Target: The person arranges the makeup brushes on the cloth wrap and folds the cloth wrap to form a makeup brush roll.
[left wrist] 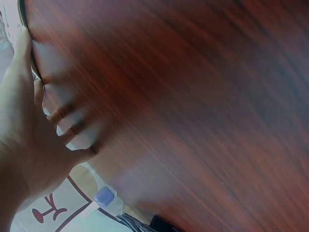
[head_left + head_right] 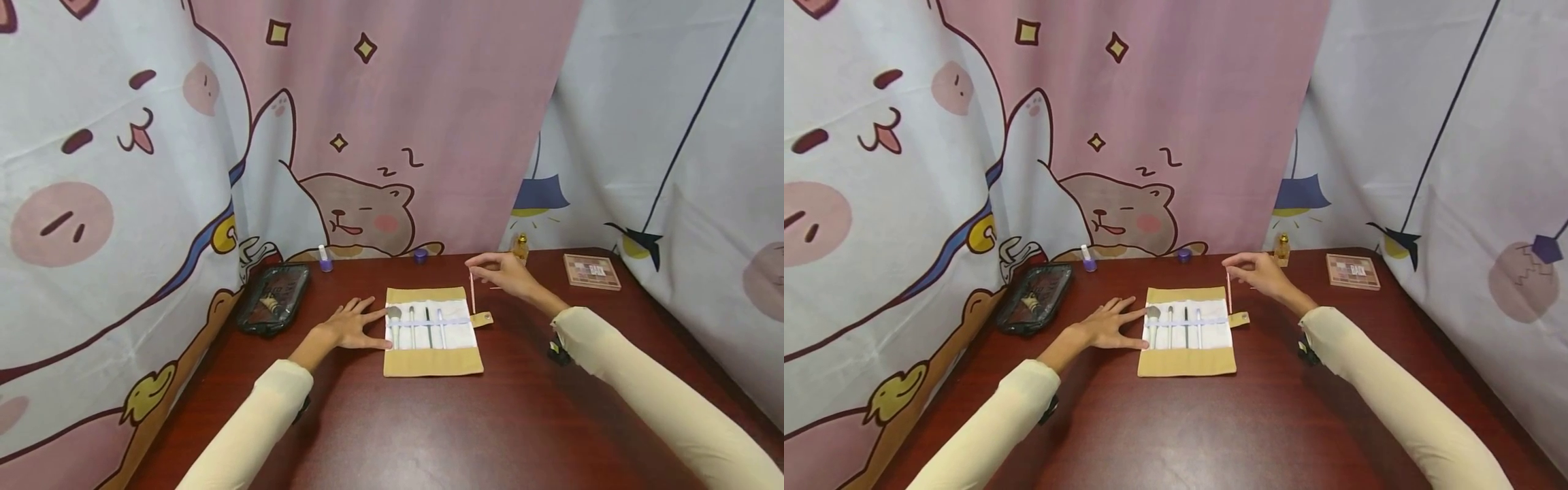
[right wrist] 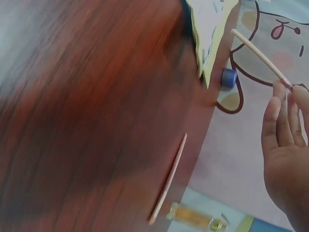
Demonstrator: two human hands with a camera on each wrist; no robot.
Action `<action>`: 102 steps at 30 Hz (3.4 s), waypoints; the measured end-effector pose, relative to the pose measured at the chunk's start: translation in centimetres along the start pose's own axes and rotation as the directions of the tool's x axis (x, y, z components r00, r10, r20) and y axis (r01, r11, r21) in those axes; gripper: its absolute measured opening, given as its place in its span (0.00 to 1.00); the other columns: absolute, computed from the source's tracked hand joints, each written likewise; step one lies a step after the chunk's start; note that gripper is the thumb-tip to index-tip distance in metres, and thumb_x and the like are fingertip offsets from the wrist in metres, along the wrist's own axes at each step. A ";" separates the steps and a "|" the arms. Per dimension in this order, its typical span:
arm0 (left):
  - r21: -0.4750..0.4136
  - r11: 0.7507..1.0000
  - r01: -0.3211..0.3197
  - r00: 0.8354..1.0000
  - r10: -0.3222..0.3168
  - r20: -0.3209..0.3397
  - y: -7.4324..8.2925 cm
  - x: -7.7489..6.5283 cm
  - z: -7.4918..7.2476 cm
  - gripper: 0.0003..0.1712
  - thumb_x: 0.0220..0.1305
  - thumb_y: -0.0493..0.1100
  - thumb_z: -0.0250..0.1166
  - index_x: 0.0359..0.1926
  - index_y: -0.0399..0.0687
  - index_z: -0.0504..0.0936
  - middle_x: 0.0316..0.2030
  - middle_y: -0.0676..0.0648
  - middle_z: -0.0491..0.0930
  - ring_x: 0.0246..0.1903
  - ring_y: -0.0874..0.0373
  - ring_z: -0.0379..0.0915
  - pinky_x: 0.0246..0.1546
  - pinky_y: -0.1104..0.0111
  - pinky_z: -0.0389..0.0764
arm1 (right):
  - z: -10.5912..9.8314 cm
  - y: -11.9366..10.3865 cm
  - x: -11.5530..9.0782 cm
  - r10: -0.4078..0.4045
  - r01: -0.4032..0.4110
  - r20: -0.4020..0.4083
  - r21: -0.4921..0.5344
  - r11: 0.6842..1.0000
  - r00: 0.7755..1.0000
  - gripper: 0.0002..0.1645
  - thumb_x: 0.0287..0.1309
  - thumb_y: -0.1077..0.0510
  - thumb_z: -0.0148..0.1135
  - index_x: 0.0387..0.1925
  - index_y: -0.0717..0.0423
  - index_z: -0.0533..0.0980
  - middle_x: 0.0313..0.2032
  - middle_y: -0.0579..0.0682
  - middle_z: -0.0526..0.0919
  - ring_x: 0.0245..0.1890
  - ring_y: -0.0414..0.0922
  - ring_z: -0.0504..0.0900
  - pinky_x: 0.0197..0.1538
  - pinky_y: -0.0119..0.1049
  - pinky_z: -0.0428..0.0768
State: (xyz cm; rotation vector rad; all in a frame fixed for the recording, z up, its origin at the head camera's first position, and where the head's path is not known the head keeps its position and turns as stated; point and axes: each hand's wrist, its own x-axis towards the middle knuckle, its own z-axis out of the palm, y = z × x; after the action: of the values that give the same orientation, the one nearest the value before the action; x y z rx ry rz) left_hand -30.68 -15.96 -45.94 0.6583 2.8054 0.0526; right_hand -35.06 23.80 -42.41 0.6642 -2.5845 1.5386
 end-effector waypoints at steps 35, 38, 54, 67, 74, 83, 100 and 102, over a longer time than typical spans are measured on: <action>0.010 1.000 0.004 1.000 -0.004 -0.006 -0.2 0.5 0.3 0.55 0.57 0.86 0.54 0.81 0.76 0.55 0.83 0.47 0.46 0.80 0.41 0.41 0.75 0.39 0.51 | 5.1 2.1 1.6 0.010 0.000 0.056 -0.170 0.985 0.998 0.13 0.69 0.57 0.68 0.51 0.59 0.87 0.44 0.51 0.91 0.43 0.48 0.90 0.41 0.35 0.84; 0.010 1.000 0.007 1.000 -0.007 -0.003 -0.3 0.4 0.4 0.55 0.57 0.86 0.54 0.81 0.76 0.55 0.83 0.47 0.46 0.80 0.41 0.40 0.76 0.40 0.51 | 5.3 2.4 1.2 -0.002 0.014 0.066 -0.192 0.981 0.998 0.12 0.69 0.57 0.69 0.50 0.57 0.88 0.44 0.50 0.91 0.44 0.48 0.90 0.43 0.38 0.85; 0.001 1.000 -0.008 1.000 0.008 0.002 -0.5 0.6 0.3 0.57 0.56 0.87 0.53 0.82 0.75 0.53 0.83 0.47 0.43 0.81 0.41 0.37 0.76 0.39 0.47 | 6.2 3.2 -0.4 -0.064 0.104 0.154 -0.267 0.958 0.986 0.08 0.65 0.58 0.73 0.45 0.53 0.89 0.44 0.48 0.91 0.39 0.41 0.84 0.42 0.33 0.80; 0.006 1.000 -0.005 1.000 0.005 -0.006 -0.2 0.1 0.2 0.56 0.56 0.87 0.54 0.81 0.77 0.53 0.83 0.48 0.45 0.80 0.42 0.40 0.76 0.39 0.50 | 6.2 3.5 -1.7 -0.106 0.157 0.199 -0.266 0.951 0.974 0.07 0.64 0.58 0.73 0.43 0.51 0.89 0.44 0.47 0.91 0.40 0.39 0.83 0.43 0.32 0.79; 0.006 1.000 0.002 1.000 -0.002 -0.002 -0.3 0.3 0.4 0.56 0.55 0.88 0.53 0.81 0.79 0.53 0.83 0.49 0.44 0.81 0.42 0.39 0.76 0.40 0.49 | 6.3 3.2 -2.0 -0.102 0.154 0.190 -0.286 0.946 0.976 0.06 0.64 0.57 0.73 0.42 0.50 0.90 0.43 0.45 0.91 0.41 0.39 0.84 0.44 0.33 0.80; 0.006 1.000 0.001 1.000 -0.001 -0.010 -0.2 0.3 0.4 0.56 0.55 0.88 0.53 0.81 0.79 0.54 0.83 0.48 0.44 0.81 0.41 0.39 0.76 0.39 0.49 | 6.2 3.2 -2.1 -0.099 0.153 0.195 -0.285 0.946 0.976 0.07 0.64 0.58 0.73 0.43 0.53 0.89 0.44 0.45 0.90 0.43 0.40 0.85 0.47 0.38 0.83; 0.000 1.000 0.000 1.000 0.000 0.001 -0.2 0.1 0.1 0.56 0.56 0.87 0.54 0.81 0.78 0.53 0.83 0.48 0.44 0.80 0.41 0.39 0.76 0.39 0.48 | 3.4 3.5 -1.2 -0.064 0.101 0.146 -0.264 0.959 0.987 0.12 0.65 0.59 0.72 0.48 0.58 0.87 0.45 0.50 0.91 0.46 0.48 0.88 0.51 0.49 0.85; -0.003 1.000 0.002 1.000 -0.002 0.003 -0.2 0.1 0.1 0.56 0.56 0.87 0.54 0.82 0.77 0.53 0.83 0.47 0.44 0.80 0.41 0.39 0.76 0.39 0.48 | 2.9 3.7 -1.2 -0.070 0.103 0.131 -0.267 0.958 0.989 0.12 0.64 0.60 0.73 0.48 0.58 0.87 0.45 0.51 0.91 0.46 0.49 0.88 0.52 0.52 0.85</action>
State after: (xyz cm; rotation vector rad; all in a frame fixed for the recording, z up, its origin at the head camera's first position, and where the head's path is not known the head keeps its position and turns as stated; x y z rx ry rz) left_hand -30.81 -16.12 -46.11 0.6541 2.8024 0.0556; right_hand -34.96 23.25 -47.17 0.8486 -2.7405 1.1188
